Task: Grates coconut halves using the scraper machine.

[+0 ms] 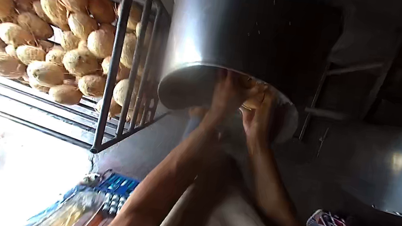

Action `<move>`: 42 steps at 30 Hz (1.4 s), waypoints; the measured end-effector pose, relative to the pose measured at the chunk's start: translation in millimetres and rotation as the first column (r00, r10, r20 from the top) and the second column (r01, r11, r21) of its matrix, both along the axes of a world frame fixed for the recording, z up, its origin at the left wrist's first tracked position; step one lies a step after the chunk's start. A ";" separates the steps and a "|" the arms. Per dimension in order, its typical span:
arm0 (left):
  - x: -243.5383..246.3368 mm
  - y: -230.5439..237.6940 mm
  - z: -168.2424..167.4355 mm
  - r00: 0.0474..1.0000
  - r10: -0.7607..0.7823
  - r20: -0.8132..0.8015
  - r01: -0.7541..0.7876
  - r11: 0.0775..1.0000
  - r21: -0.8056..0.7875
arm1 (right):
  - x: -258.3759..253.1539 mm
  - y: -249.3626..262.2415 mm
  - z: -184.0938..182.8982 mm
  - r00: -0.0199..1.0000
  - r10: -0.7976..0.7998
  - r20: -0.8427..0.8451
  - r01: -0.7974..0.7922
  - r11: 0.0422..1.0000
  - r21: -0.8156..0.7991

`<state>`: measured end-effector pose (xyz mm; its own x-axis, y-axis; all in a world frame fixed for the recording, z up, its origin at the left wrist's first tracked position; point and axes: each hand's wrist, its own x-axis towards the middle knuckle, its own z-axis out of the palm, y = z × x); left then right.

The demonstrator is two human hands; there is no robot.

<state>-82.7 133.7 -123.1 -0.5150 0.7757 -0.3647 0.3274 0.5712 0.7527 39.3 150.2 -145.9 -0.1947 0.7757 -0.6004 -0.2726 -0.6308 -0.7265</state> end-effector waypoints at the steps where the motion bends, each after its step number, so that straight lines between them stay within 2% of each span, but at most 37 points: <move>1: -0.4 2.3 -4.6 0.999 -0.008 -0.040 0.007 1.000 -0.027 | 1.5 -2.6 -2.5 1.000 0.028 0.011 -0.028 1.000 -0.012; 2: 7.9 -11.4 -9.5 0.999 -0.025 -0.044 0.022 0.998 -0.059 | 11.6 -15.6 -0.9 0.998 0.057 0.030 -0.055 0.998 -0.043; 6: -1.3 -6.2 -36.5 0.999 0.015 -0.038 -0.011 0.995 0.096 | -4.8 -3.9 -4.1 0.992 0.024 0.122 -0.027 0.999 0.027; 8: -4.6 -12.2 -38.0 0.990 0.042 0.137 -0.071 0.974 0.215 | -7.3 -7.5 9.4 0.974 0.049 0.222 -0.056 0.998 0.028; 10: -7.8 -11.6 -42.7 0.901 0.035 0.433 -0.213 0.904 0.370 | -1.2 -5.5 19.7 0.962 0.084 0.260 -0.105 0.992 0.066; 12: -7.7 -11.6 -40.0 0.813 0.042 0.581 -0.278 0.904 0.324 | 12.2 -5.3 11.8 0.988 0.065 0.144 -0.076 0.994 0.076; 14: -10.7 -20.4 -30.5 0.851 0.061 0.521 -0.217 0.945 0.245 | 12.9 -14.6 -4.8 1.000 0.023 0.018 -0.024 0.998 0.052; 16: 4.4 -22.3 -19.1 0.970 0.048 0.238 -0.106 0.965 0.240 | 15.1 -18.4 -4.2 1.000 -0.009 -0.024 0.010 0.999 0.051; 18: 6.1 -4.2 -14.1 0.998 0.056 0.024 -0.058 0.992 0.113 | -3.5 -4.5 -5.9 1.000 -0.013 0.005 0.013 0.996 0.088; 19: 12.9 -8.9 -16.3 0.998 0.053 -0.015 -0.052 0.998 0.045 | 2.1 -12.3 -3.5 0.998 0.011 0.055 -0.014 0.998 0.064; 20: 20.2 -16.1 -18.9 0.998 0.060 -0.019 -0.060 0.998 0.018 | 6.9 -17.2 0.8 0.997 0.024 0.077 -0.026 0.999 0.026; 22: 5.2 -4.1 -31.8 0.997 0.083 -0.006 -0.082 0.993 0.085 | -14.7 -3.0 0.7 0.992 -0.015 0.127 0.011 0.999 0.036; 26: -3.2 -12.9 -48.1 0.946 0.074 0.314 -0.158 0.955 0.252 | -20.5 -14.3 17.1 0.963 0.027 0.267 -0.043 0.998 0.053; 29: -5.0 -15.6 -51.6 0.849 0.025 0.528 -0.248 0.901 0.356 | -3.1 -9.8 10.7 0.979 0.040 0.201 -0.046 0.999 0.026; 31: -12.6 -20.3 -51.7 0.793 0.023 0.609 -0.255 0.920 0.297 | 6.1 -8.1 -4.4 0.997 0.031 0.069 -0.031 1.000 -0.002; 33: -4.7 -25.7 -28.5 0.875 0.076 0.479 -0.190 0.962 0.194 | 9.5 -15.4 -6.8 1.000 -0.009 -0.017 0.009 1.000 -0.012; 34: -2.2 -20.0 -21.3 0.941 0.079 0.329 -0.146 0.972 0.183 | 6.7 -13.1 -3.9 0.998 -0.035 -0.060 0.035 0.999 -0.002; 36: 2.3 -7.5 -8.4 0.990 0.083 0.118 -0.097 0.988 0.117 | -2.6 -8.4 0.1 0.994 -0.032 -0.107 0.034 0.999 0.025; 38: 6.9 -14.8 -15.9 0.993 0.086 0.078 -0.091 0.994 0.067 | 0.5 -22.2 1.1 0.999 0.004 -0.038 -0.004 1.000 -0.009; 40: -5.2 -3.0 -25.9 0.992 0.077 0.100 -0.087 0.992 0.096 | -12.6 -7.8 -8.2 1.000 -0.012 -0.007 0.012 1.000 -0.012; 42: -0.9 -15.7 -33.5 0.984 0.071 0.163 -0.088 0.991 0.100 | -7.6 -17.0 -6.3 0.998 0.008 0.058 -0.004 0.998 -0.068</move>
